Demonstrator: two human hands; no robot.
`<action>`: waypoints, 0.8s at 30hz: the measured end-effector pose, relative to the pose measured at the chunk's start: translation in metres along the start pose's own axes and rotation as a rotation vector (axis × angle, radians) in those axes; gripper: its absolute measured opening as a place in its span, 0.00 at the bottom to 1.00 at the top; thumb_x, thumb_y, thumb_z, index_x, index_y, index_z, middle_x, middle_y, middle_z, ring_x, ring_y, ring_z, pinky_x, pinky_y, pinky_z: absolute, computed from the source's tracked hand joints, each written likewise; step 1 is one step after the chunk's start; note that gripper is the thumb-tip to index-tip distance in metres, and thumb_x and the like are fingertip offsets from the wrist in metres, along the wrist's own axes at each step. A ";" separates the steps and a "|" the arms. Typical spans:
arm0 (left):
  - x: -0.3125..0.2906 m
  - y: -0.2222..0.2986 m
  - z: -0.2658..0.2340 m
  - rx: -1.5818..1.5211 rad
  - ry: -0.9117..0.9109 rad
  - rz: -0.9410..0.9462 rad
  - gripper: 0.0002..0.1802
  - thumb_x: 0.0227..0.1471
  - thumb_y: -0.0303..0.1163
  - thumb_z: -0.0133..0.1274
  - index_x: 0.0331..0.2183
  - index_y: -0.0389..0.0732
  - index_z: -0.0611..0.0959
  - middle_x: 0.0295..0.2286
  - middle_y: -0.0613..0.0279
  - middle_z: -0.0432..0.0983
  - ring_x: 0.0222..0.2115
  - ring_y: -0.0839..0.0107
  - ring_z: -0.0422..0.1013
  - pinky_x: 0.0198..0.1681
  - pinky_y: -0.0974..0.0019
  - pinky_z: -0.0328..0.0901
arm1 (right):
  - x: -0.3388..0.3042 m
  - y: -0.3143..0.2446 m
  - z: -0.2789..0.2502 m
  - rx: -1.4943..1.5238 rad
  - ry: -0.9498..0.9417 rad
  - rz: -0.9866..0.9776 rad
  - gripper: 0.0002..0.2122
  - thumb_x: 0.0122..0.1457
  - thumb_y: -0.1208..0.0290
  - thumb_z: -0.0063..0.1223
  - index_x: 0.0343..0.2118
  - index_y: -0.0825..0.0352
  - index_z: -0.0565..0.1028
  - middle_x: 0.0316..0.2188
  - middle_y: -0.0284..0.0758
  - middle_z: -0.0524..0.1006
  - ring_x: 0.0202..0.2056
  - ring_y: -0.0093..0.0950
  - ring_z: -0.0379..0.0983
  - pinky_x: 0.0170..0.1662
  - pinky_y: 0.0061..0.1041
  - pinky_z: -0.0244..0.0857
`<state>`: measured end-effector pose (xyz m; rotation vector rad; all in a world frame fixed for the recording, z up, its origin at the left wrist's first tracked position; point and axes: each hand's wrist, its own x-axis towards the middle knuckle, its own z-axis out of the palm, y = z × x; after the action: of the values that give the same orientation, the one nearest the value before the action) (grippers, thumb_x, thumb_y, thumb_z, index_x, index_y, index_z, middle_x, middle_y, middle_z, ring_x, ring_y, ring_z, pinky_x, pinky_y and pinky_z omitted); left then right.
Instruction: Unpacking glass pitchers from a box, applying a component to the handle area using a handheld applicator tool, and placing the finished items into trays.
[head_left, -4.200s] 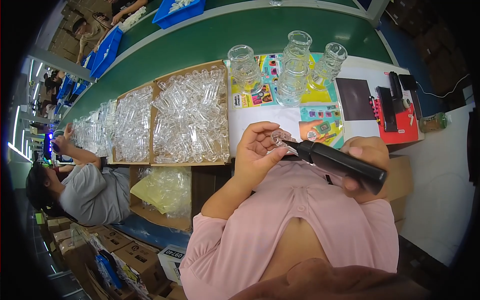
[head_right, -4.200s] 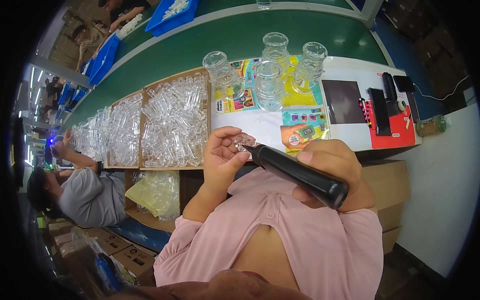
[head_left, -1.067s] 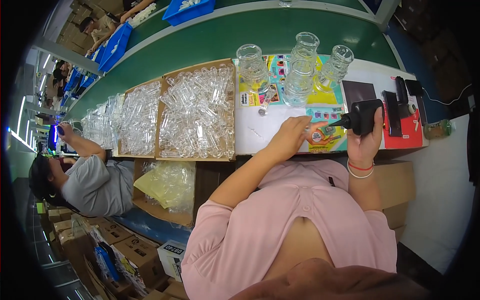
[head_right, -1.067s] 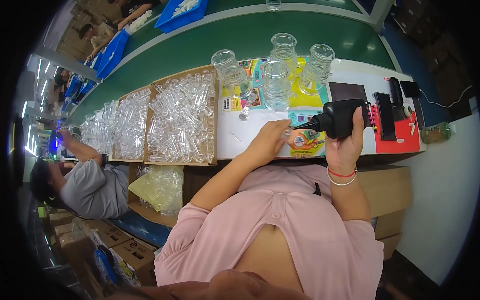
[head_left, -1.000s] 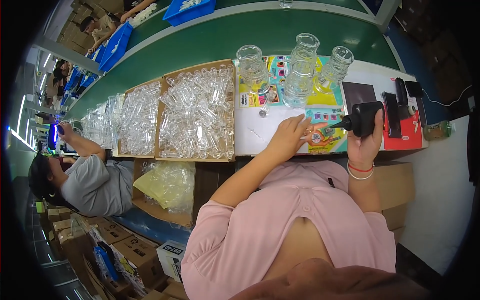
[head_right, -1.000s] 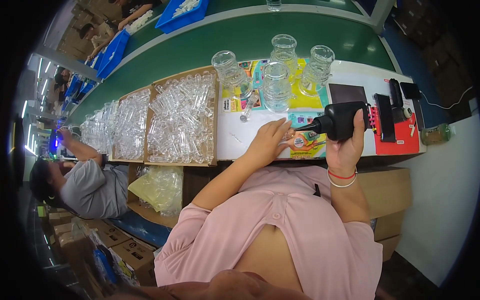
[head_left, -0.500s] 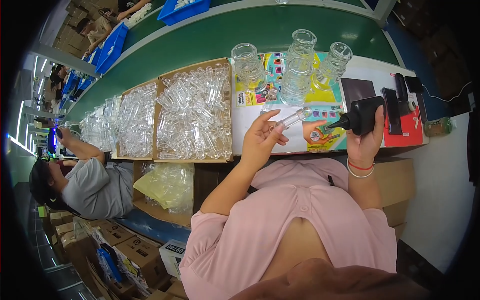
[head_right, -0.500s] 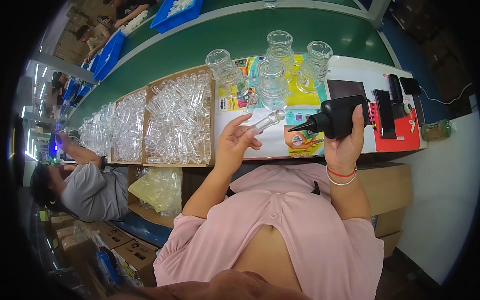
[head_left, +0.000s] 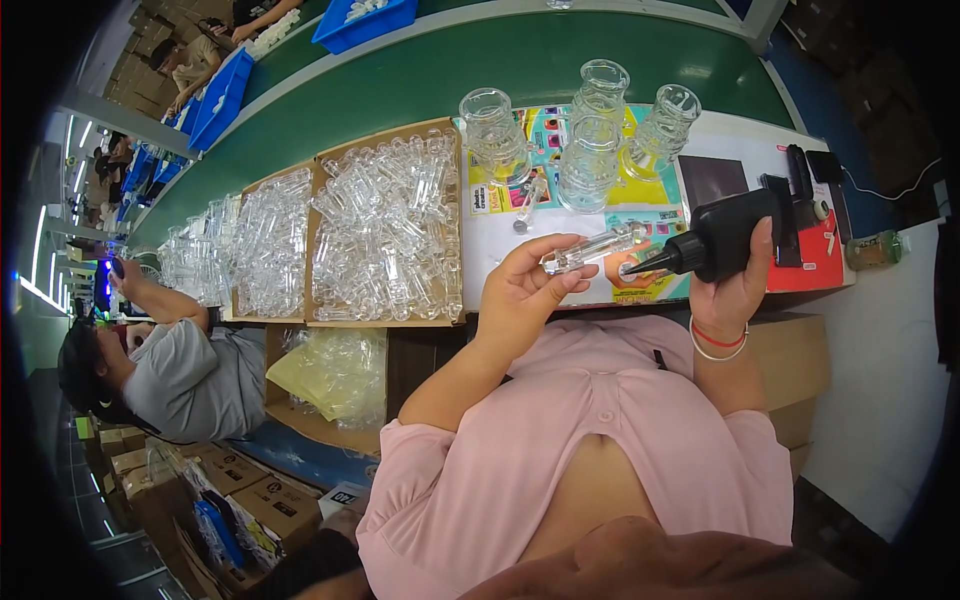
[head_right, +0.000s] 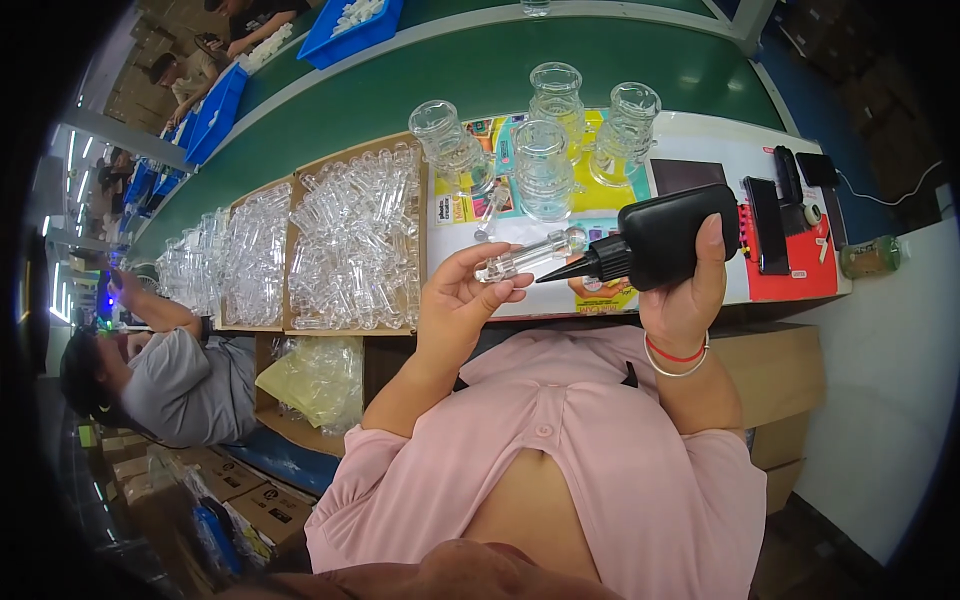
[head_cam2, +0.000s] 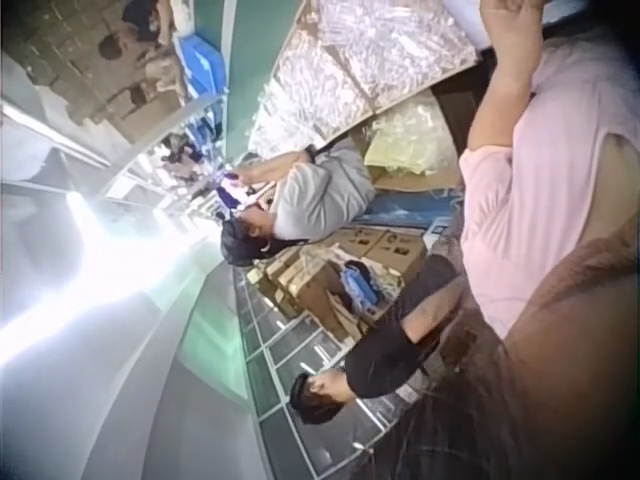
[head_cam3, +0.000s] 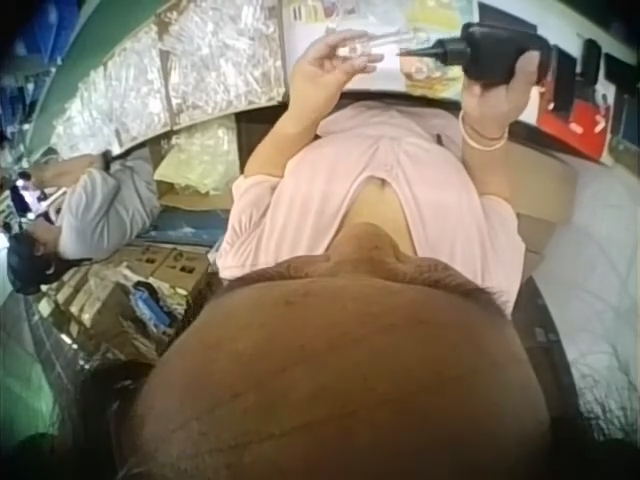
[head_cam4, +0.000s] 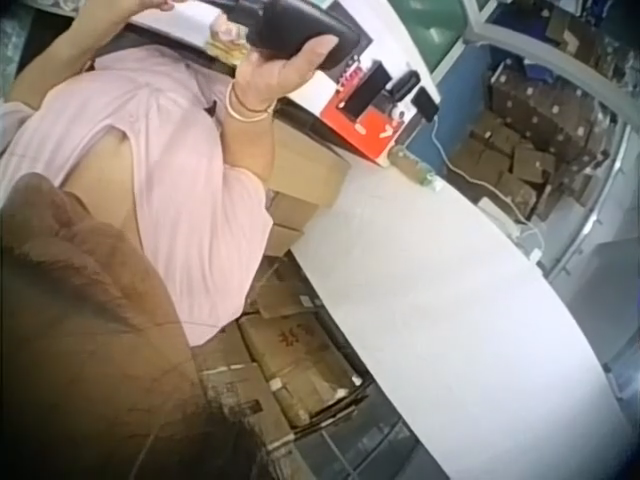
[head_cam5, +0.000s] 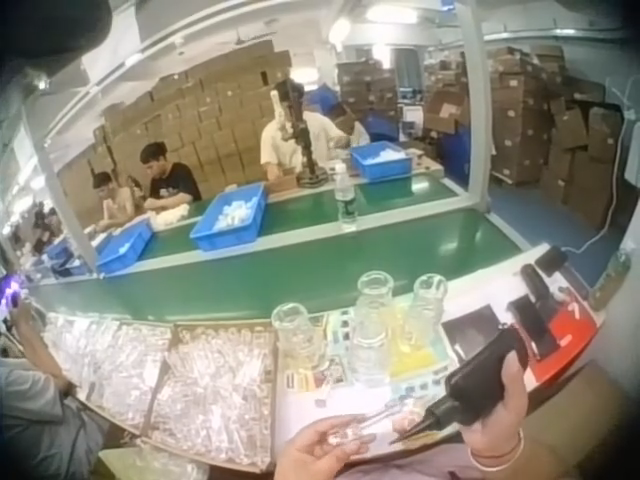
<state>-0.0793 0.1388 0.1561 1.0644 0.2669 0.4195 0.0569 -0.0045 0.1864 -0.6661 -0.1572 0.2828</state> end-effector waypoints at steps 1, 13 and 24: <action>-0.001 0.001 0.000 0.018 0.006 0.014 0.17 0.47 0.19 0.50 0.42 0.32 0.71 0.38 0.55 0.71 0.39 0.69 0.71 0.41 0.70 0.67 | -0.002 -0.001 0.001 -0.045 -0.035 -0.017 0.12 0.56 0.60 0.46 0.35 0.65 0.68 0.28 0.31 0.70 0.28 0.23 0.68 0.32 0.19 0.64; -0.009 -0.004 -0.002 0.117 -0.035 0.263 0.22 0.41 0.13 0.52 0.42 0.29 0.69 0.42 0.48 0.69 0.41 0.68 0.69 0.45 0.68 0.66 | -0.014 -0.007 0.008 -0.745 -0.437 -0.560 0.25 0.51 0.49 0.48 0.34 0.74 0.65 0.25 0.39 0.66 0.27 0.26 0.63 0.27 0.20 0.59; -0.013 0.004 0.000 0.178 -0.047 0.302 0.23 0.40 0.12 0.53 0.42 0.29 0.69 0.43 0.47 0.68 0.42 0.67 0.68 0.45 0.67 0.66 | -0.021 -0.016 0.013 -0.875 -0.607 -0.653 0.24 0.53 0.49 0.46 0.35 0.72 0.65 0.25 0.38 0.67 0.27 0.27 0.63 0.29 0.22 0.59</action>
<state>-0.0919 0.1346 0.1594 1.2933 0.1011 0.6496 0.0371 -0.0152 0.2054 -1.3286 -1.1009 -0.2550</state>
